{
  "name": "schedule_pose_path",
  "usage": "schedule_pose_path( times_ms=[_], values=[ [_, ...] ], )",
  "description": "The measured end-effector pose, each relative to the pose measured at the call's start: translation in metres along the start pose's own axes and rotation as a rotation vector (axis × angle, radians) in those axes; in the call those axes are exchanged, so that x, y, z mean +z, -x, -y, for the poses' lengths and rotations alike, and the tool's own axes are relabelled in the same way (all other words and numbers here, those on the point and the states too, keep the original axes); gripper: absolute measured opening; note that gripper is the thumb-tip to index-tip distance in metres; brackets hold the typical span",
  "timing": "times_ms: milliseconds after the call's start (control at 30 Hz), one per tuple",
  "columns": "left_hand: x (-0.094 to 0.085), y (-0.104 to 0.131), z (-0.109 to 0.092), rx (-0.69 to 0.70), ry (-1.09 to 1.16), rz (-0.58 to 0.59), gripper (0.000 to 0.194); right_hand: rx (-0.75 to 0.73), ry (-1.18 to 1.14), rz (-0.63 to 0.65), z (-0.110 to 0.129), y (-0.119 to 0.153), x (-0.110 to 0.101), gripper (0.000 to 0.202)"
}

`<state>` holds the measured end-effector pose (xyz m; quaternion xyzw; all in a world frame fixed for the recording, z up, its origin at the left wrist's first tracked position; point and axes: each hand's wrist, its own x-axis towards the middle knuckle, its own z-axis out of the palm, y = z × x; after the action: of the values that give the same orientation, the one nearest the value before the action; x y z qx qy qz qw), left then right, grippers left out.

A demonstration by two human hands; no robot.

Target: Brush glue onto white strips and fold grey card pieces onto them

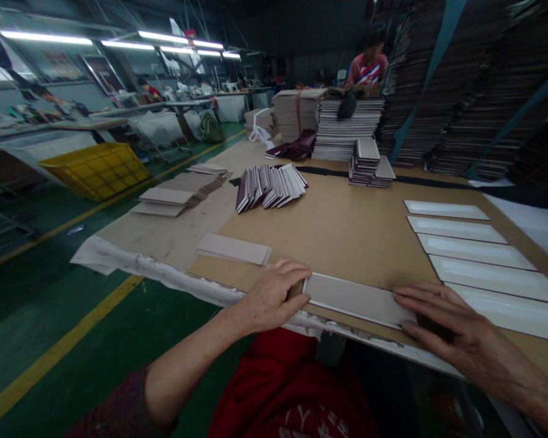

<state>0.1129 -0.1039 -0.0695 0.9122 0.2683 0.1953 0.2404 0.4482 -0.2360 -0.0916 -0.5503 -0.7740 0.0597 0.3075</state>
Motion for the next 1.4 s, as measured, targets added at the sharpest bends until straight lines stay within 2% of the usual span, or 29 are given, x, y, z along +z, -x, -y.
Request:
schedule_pose_path(
  times_ms=[367, 733, 1400],
  values=[
    [0.003, -0.001, 0.000, 0.002, -0.022, -0.017, 0.034, 0.009, 0.043, 0.071, -0.009, 0.005, 0.002, 0.038],
    [0.003, -0.001, 0.003, 0.009, -0.059, -0.019, 0.031, 0.059, 0.050, 0.144, 0.003, -0.001, -0.004, 0.038],
    [0.003, -0.002, 0.002, 0.017, -0.106, -0.003, 0.028, -0.018, 0.203, 0.111, 0.015, 0.006, 0.002, 0.036]
  ],
)
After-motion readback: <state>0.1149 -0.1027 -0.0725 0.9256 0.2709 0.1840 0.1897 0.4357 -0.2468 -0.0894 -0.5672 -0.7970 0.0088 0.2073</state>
